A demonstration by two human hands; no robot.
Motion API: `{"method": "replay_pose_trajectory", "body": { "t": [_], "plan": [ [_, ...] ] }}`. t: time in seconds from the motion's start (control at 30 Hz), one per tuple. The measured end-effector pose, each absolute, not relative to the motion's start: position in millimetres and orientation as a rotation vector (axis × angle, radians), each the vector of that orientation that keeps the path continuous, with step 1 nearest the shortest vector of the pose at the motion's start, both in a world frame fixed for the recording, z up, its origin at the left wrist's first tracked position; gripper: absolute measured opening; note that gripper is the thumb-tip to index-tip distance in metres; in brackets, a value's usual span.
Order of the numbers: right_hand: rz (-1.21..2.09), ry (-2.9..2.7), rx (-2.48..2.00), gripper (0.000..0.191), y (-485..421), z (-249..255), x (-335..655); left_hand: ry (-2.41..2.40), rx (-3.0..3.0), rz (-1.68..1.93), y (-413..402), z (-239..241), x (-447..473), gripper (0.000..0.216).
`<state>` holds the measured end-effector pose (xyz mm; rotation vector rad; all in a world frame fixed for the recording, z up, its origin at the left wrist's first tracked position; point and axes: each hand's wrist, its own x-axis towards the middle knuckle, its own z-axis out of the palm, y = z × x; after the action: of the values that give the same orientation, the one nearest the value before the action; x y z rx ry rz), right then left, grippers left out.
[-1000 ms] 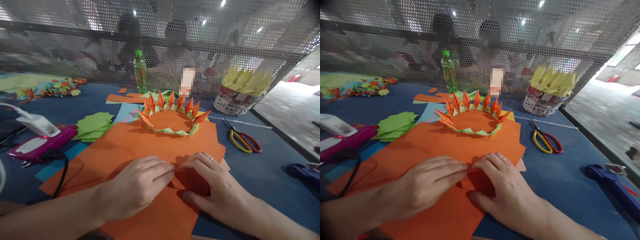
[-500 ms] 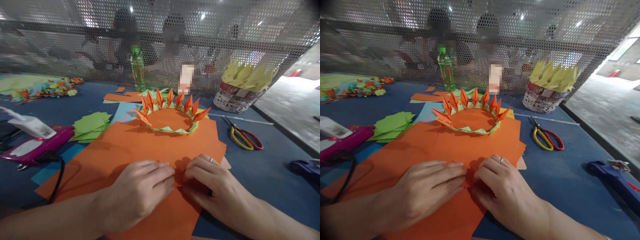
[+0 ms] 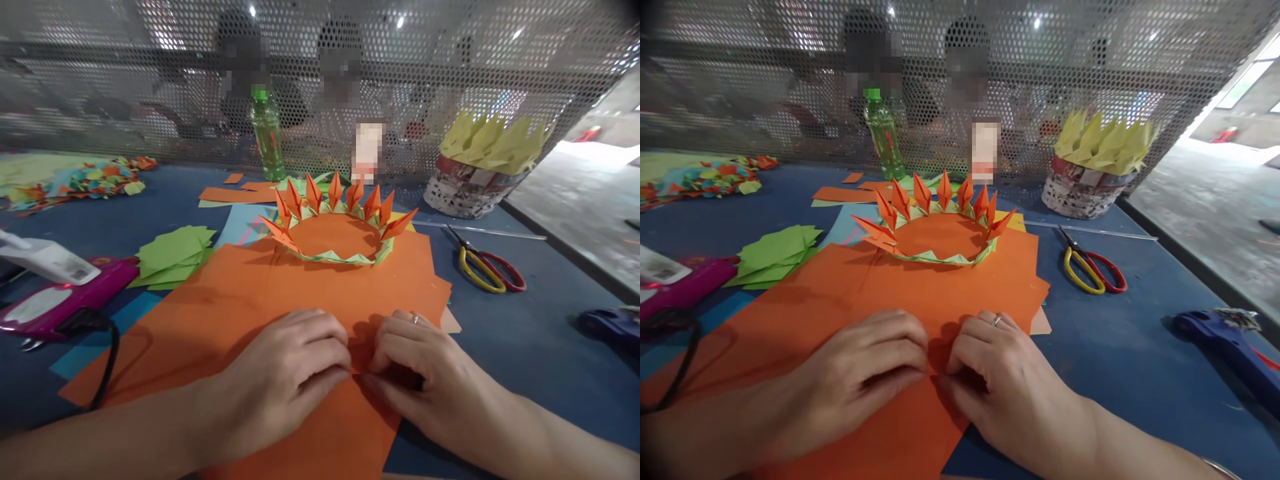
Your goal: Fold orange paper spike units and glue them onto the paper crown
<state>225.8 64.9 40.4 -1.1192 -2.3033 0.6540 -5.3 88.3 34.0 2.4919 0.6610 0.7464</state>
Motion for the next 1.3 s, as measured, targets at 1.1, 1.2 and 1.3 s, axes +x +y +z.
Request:
{"method": "replay_pose_trajectory", "body": {
  "t": [1.1, 1.2, 1.3],
  "plan": [
    [0.739, -2.191, -1.328, 0.016, 70, 41, 229, 0.949, 2.255, 0.740, 91, 36, 7, 0.015],
    [0.847, -2.144, -1.373, 0.015, 73, 42, 235, 0.960, 2.273, 0.721, 90, 35, 6, 0.015],
    [0.895, -2.127, -1.391, 0.011, 75, 43, 236, 0.960, 2.277, 0.710, 90, 35, 6, 0.015]
  ]
}}
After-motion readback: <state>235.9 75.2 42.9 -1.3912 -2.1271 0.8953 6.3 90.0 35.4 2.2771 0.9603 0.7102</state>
